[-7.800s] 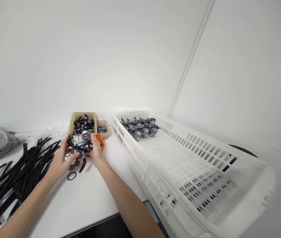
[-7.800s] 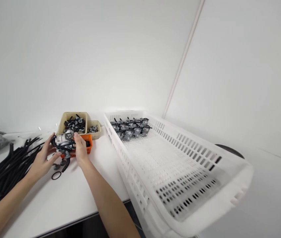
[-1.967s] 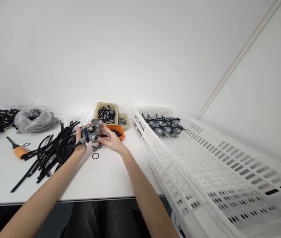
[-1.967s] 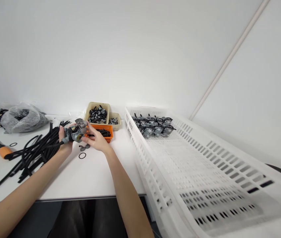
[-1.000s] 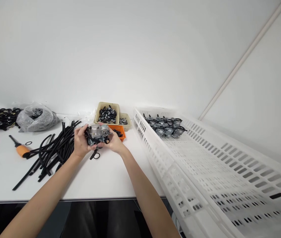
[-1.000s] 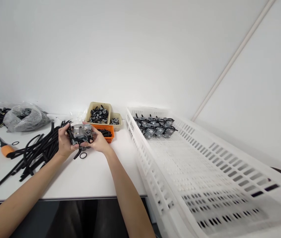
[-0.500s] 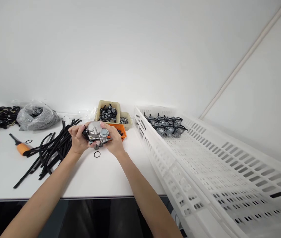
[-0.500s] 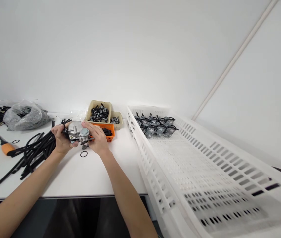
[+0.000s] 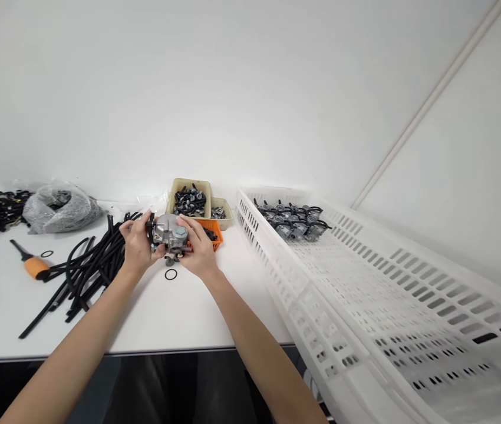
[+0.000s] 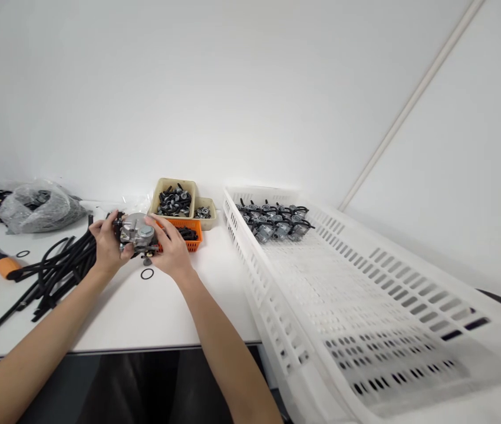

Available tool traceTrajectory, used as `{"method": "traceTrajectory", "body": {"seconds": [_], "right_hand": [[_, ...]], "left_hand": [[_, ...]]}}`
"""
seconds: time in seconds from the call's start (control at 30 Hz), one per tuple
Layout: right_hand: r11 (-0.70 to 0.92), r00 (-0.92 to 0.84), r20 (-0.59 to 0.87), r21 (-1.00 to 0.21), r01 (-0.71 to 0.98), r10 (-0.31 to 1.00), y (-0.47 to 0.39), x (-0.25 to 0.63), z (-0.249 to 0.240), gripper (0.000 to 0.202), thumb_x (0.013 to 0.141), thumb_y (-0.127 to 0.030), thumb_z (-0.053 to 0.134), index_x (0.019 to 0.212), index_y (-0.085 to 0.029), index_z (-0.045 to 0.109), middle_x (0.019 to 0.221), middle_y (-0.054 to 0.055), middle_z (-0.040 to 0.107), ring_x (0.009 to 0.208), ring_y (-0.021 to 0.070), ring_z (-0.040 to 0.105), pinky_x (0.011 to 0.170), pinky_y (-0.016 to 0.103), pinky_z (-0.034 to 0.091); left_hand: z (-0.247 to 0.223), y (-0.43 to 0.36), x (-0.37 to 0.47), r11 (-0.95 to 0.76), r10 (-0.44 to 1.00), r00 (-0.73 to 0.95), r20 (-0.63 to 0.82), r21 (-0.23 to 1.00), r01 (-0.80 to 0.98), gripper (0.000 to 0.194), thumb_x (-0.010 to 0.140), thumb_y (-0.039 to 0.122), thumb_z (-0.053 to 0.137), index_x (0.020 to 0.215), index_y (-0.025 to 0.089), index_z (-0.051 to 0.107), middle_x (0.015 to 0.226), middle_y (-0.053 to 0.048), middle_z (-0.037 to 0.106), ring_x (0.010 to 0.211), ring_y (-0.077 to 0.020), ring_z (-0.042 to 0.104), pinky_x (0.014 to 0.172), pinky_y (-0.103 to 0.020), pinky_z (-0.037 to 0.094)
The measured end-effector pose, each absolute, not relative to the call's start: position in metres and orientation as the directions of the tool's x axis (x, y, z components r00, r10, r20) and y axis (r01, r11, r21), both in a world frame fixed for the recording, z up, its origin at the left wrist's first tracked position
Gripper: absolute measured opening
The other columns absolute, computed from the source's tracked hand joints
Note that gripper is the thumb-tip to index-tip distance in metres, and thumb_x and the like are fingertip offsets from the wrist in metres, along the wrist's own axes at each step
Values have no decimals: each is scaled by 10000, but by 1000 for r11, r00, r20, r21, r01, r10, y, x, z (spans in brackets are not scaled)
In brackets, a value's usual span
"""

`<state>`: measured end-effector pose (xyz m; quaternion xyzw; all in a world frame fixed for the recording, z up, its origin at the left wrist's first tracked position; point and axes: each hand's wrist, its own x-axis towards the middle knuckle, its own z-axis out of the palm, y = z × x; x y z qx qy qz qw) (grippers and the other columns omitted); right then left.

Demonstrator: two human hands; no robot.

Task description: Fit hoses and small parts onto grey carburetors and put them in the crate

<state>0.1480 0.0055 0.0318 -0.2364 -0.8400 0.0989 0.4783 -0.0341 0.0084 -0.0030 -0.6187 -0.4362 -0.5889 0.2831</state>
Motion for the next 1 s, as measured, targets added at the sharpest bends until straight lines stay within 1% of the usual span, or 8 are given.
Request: {"method": "traceTrajectory", "body": {"seconds": [0.13,0.3,0.43,0.5,0.63,0.77,1.0], "right_hand": [[853,-440,731,-429,299,522,3,147,34,805,703,-215,693,1434,-264,360,1420,75,452,1326,272,426,1120,409,371],[865,-426,753,-424,269,501,2,148,36,825,709,-311,727,1438,-241,348,1397,93,475,1288,256,475,1110,377,383],[849,-433,730,-456,268,529,3,148,35,852,692,-369,748,1435,-247,350,1406,91,463,1295,256,468,1114,374,378],[844,-437,722,-462,272,536,4,147,34,850,686,-387,754,1428,-250,363,1395,88,474,1303,255,459,1119,373,371],[849,-432,731,-446,283,528,5,146,32,812,689,-406,755,1402,-233,407,1344,94,519,1301,246,459,1119,359,373],[838,-425,722,-458,298,546,6,145,30,783,682,-418,761,1371,-226,443,1308,98,545,1283,246,478,1099,365,396],[837,-397,738,-457,300,545,7,142,27,742,678,-431,759,1329,-203,485,1285,115,551,1225,251,527,1057,366,434]], "left_hand": [[6,1,-31,-482,276,-59,959,191,855,708,819,603,326,1293,94,460,1030,-157,651,821,-265,581,909,-435,295],[11,-3,-26,-478,310,-58,949,209,853,610,840,492,329,1288,109,488,982,-131,673,732,-239,574,876,-425,315],[12,-5,-23,-480,331,-61,942,223,848,534,853,396,333,1271,119,517,990,-129,670,782,-254,551,854,-414,328],[11,-5,-22,-480,352,-75,933,248,842,496,856,366,344,1251,133,533,1002,-123,666,766,-245,536,850,-409,333],[9,-6,-20,-481,404,-106,909,310,820,447,861,347,351,1206,153,558,985,-99,659,694,-217,513,850,-404,341],[10,-7,-19,-480,427,-131,895,347,806,431,867,360,348,1167,154,577,907,-84,654,714,-223,511,844,-393,353],[10,-8,-19,-446,480,-149,865,387,807,430,863,355,346,1164,154,578,899,-81,645,765,-231,511,855,-385,369]]}}
